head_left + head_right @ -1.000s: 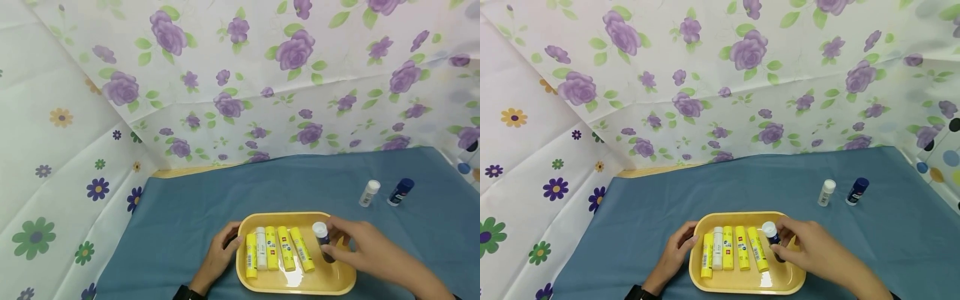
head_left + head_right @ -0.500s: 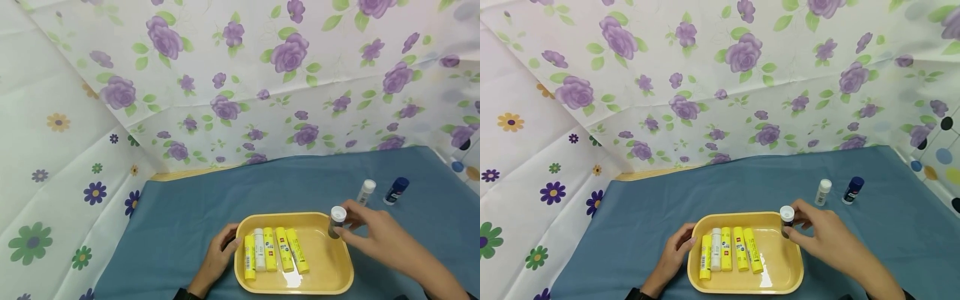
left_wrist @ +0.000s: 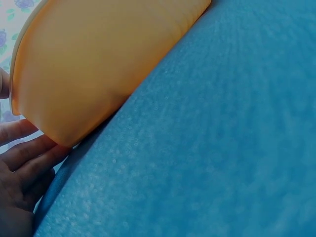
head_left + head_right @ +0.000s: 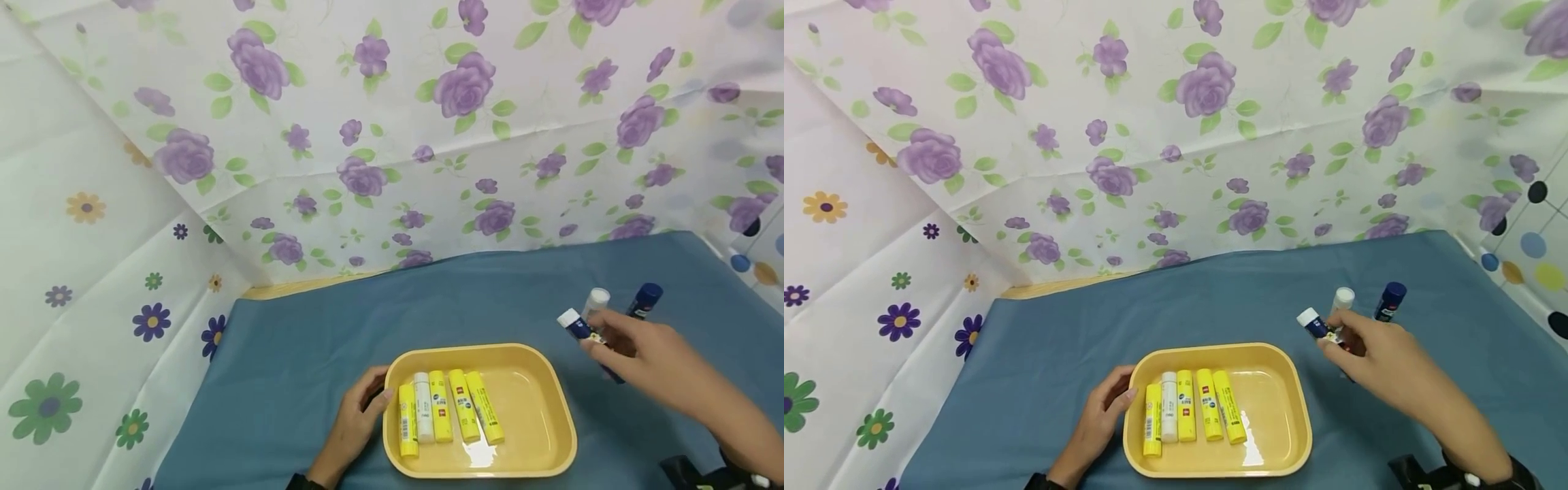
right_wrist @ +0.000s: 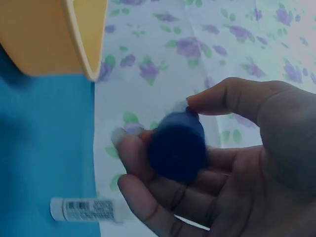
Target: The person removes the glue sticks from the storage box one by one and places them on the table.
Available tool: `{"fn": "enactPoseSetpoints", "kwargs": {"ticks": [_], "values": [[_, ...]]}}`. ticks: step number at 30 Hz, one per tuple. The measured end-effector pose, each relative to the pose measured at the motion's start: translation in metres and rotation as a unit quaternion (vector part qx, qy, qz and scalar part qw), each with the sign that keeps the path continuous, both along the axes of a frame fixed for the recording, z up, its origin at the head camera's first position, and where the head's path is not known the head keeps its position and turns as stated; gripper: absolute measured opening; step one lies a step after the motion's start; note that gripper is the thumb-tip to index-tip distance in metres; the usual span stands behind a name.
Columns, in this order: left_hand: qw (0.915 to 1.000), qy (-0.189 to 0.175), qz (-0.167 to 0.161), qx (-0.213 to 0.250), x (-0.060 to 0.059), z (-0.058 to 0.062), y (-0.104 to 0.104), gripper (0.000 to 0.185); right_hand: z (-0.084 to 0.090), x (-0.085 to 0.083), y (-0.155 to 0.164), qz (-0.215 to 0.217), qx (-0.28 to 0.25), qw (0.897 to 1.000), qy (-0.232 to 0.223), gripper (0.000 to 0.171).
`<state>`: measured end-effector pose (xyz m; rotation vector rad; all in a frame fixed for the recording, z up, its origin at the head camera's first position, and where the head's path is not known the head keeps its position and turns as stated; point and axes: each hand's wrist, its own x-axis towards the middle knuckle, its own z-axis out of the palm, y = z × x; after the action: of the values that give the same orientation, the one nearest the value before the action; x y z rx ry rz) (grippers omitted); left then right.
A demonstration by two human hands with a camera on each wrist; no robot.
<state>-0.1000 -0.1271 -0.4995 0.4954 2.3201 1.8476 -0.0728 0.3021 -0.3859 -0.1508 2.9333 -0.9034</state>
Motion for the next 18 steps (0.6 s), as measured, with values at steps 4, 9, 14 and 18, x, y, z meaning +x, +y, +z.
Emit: {"fn": "enactPoseSetpoints", "kwargs": {"ticks": [4,9,14,18], "values": [[0.9999,-0.007,0.011,0.005,0.005,0.001,-0.001,0.028,0.003,0.003,0.001,-0.015,0.023,0.999,-0.021,0.055],[0.9999,0.015,0.003,0.000,0.006,0.001,-0.002,0.029,0.005,0.006,0.008,-0.014,0.036,0.999,0.010,0.041],[0.9974,0.066,-0.027,0.002,0.005,-0.003,-0.004,0.031,0.002,0.005,0.014,-0.031,0.067,0.997,0.019,0.034],[0.9920,0.113,-0.056,0.005,0.000,-0.006,-0.008,0.035,-0.001,0.000,0.019,-0.043,0.073,0.996,0.004,0.031]]}}
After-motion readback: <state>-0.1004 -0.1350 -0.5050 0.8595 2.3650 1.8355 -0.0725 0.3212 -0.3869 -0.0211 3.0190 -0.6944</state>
